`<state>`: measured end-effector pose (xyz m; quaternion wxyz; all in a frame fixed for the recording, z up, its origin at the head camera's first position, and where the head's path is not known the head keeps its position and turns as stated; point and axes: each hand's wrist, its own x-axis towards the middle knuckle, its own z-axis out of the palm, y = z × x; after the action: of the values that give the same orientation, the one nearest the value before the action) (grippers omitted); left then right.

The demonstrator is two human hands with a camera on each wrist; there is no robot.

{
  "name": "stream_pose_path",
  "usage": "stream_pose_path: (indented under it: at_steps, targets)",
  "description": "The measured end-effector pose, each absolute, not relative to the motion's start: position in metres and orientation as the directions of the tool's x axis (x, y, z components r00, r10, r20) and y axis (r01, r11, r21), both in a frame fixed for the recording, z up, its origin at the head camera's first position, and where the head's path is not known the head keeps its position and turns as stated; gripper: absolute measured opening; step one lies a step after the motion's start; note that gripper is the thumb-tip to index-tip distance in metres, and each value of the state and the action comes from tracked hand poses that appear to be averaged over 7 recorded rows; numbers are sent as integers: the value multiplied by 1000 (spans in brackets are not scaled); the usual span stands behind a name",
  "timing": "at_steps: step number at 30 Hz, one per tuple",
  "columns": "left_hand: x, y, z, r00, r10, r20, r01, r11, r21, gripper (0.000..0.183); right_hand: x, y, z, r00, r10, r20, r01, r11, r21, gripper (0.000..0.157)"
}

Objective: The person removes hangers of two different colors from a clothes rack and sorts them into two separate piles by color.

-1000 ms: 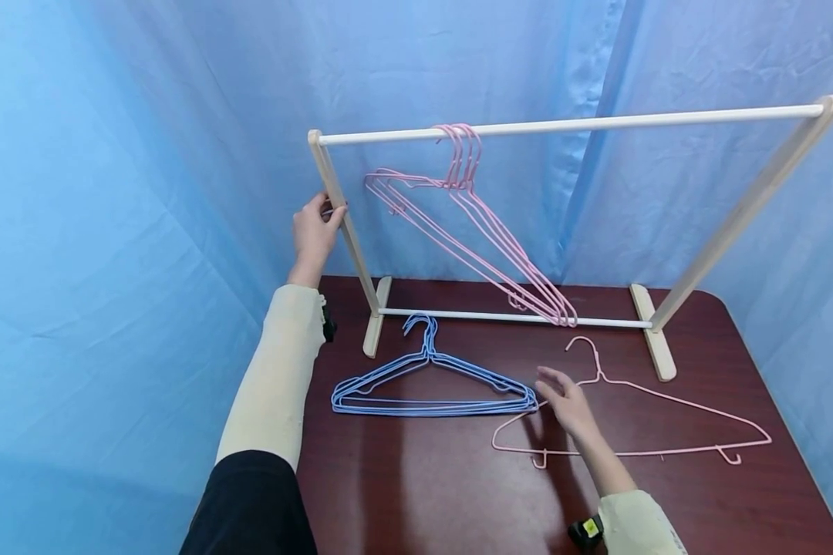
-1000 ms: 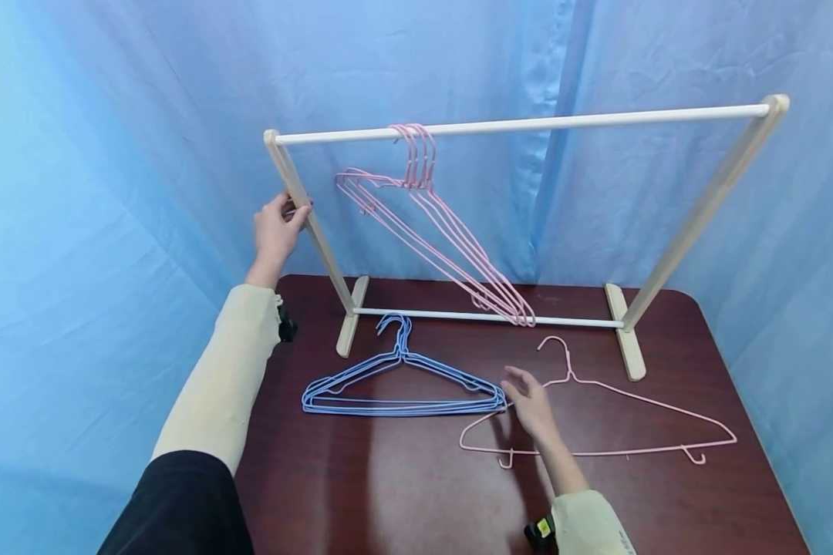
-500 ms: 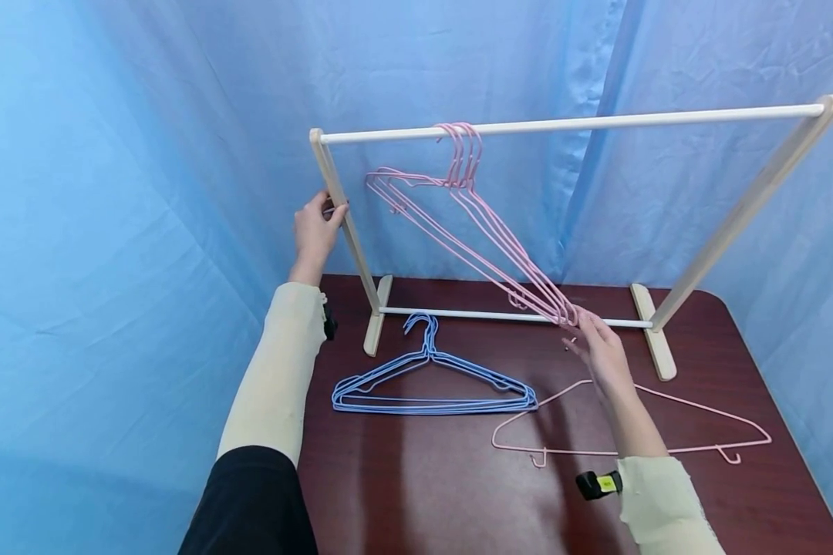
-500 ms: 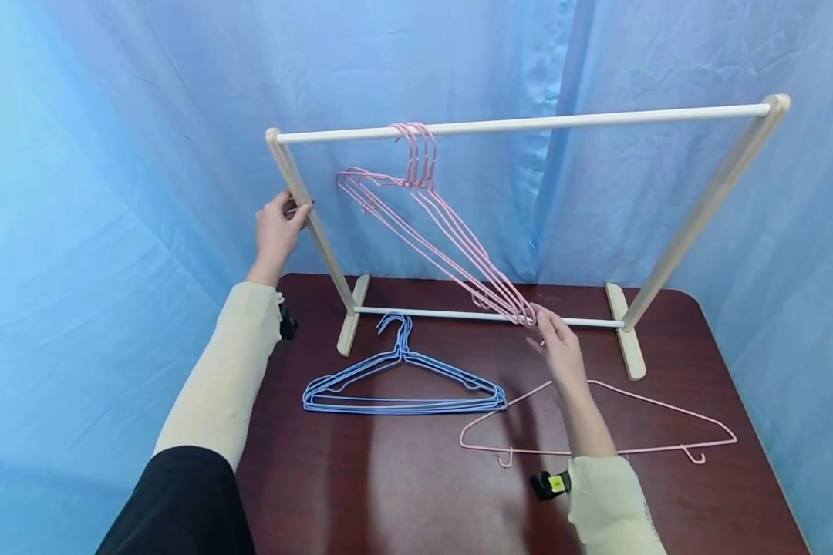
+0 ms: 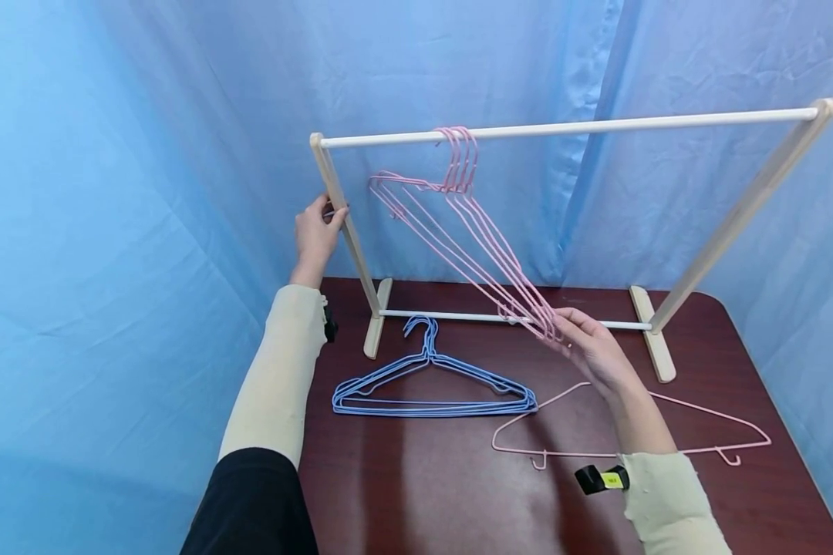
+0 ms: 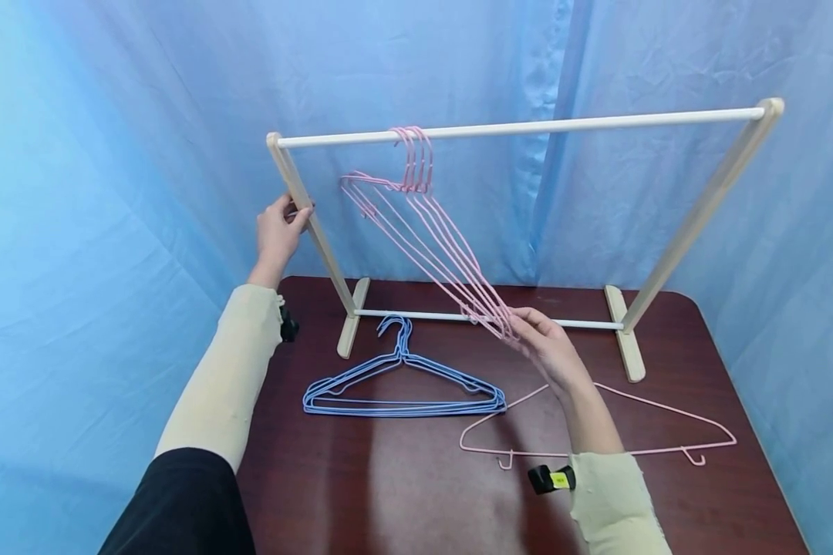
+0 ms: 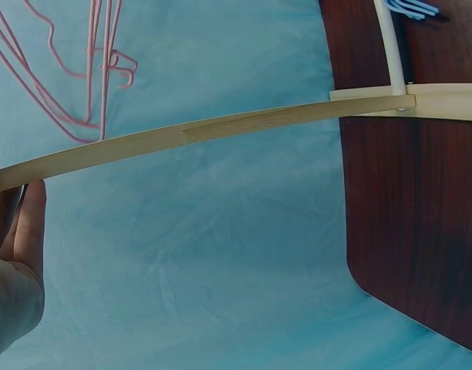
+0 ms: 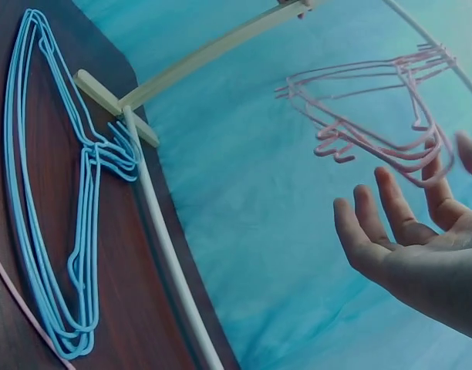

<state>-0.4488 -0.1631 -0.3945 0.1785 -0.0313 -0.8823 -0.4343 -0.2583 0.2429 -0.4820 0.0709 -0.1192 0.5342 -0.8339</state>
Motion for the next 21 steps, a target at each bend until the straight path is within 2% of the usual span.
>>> stream_pose_path:
  at_steps: [10,17,21]
  targets:
    - [-448,-163,-394,-938,-108,330,194,627,754,38,-250,241,-471,-985,-77,157,-116,-388,-914,16]
    - [-448,-164,-394,-934,-107,340,204,621,757,35,-249,243,-465,-983,-68,168,-125,-414,-901,17]
    - [-448,-164,-395,-935,-100,341,209,621,755,36,-249,241,-461,-979,4,204,-191,-368,-910,12]
